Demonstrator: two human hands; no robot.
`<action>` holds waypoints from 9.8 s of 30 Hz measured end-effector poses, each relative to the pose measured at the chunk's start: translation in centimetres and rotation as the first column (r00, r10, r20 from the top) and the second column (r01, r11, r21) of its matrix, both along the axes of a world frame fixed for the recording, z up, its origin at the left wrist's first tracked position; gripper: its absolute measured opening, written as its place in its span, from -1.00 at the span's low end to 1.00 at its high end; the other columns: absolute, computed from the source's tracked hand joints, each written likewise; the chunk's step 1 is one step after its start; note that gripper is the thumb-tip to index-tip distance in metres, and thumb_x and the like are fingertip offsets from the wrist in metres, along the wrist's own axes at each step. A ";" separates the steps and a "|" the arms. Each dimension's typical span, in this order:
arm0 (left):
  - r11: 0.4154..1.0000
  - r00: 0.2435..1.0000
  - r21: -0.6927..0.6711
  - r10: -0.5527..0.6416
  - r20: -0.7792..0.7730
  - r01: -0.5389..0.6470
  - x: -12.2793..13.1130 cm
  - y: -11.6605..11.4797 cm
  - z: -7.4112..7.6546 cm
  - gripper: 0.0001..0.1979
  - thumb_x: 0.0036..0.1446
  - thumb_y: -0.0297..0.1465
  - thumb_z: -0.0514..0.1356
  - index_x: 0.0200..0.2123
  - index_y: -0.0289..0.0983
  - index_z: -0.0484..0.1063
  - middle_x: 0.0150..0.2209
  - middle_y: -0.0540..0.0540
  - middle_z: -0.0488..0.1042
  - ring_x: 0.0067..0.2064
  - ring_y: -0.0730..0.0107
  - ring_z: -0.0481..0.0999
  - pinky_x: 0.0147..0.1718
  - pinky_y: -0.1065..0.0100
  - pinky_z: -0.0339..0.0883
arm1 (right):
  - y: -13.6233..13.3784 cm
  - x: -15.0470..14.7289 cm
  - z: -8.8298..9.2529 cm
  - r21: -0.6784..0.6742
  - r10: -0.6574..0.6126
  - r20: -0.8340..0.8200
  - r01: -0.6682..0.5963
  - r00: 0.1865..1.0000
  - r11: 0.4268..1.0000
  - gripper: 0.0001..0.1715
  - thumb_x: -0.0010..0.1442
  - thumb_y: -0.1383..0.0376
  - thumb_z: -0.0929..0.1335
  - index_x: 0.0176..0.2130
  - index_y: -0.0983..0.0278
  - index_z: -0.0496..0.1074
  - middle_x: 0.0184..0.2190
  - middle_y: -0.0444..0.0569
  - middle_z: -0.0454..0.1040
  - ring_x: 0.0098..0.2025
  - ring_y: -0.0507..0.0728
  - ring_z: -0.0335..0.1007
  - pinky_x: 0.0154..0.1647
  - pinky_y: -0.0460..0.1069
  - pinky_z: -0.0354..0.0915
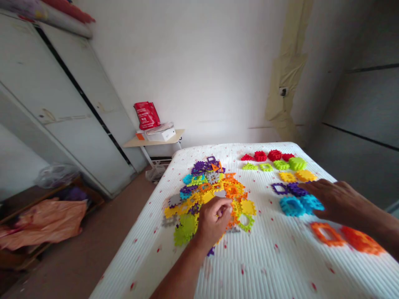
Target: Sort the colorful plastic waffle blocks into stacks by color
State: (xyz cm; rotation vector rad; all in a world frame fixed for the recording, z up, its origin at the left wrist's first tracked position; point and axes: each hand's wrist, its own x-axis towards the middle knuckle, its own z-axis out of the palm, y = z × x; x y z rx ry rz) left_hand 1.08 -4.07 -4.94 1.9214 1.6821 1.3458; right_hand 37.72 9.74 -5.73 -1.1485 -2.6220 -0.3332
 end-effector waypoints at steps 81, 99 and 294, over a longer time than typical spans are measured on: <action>0.967 0.691 -0.244 0.127 0.712 0.073 2.9 1.0 -2.7 -0.68 -0.16 -0.21 0.32 -0.38 -0.31 0.46 -0.50 0.00 0.49 -0.45 0.43 0.43 -0.42 0.44 0.30 | -9.8 -18.6 0.3 -0.076 0.066 -0.400 -0.105 0.914 0.992 -0.34 0.13 0.09 0.36 0.16 0.21 0.23 0.06 0.10 0.34 0.01 0.27 0.18 -0.09 0.16 0.10; 0.955 0.702 -0.289 0.161 0.694 0.067 2.1 1.0 -2.3 -0.56 -0.25 -0.14 0.35 -0.32 -0.31 0.48 -0.42 -0.08 0.55 -0.34 0.33 0.51 -0.37 0.42 0.39 | -5.9 -5.7 2.3 -0.045 -0.331 -0.452 0.349 0.829 0.936 -0.46 0.10 0.12 0.40 0.04 0.27 0.39 -0.02 0.13 0.46 0.00 0.27 0.30 0.00 0.15 0.18; 0.958 0.696 -0.265 0.119 0.708 0.106 3.2 -0.5 -3.3 -0.58 -0.19 -0.17 0.36 -0.34 -0.27 0.30 -0.63 0.04 0.44 -0.60 0.49 0.36 -0.60 0.50 0.25 | -11.3 -16.9 -1.4 0.030 0.133 -0.479 -0.135 0.868 0.990 -0.46 0.17 -0.02 0.29 -0.01 0.30 0.33 -0.17 0.09 0.46 -0.20 0.20 0.29 -0.23 0.08 0.20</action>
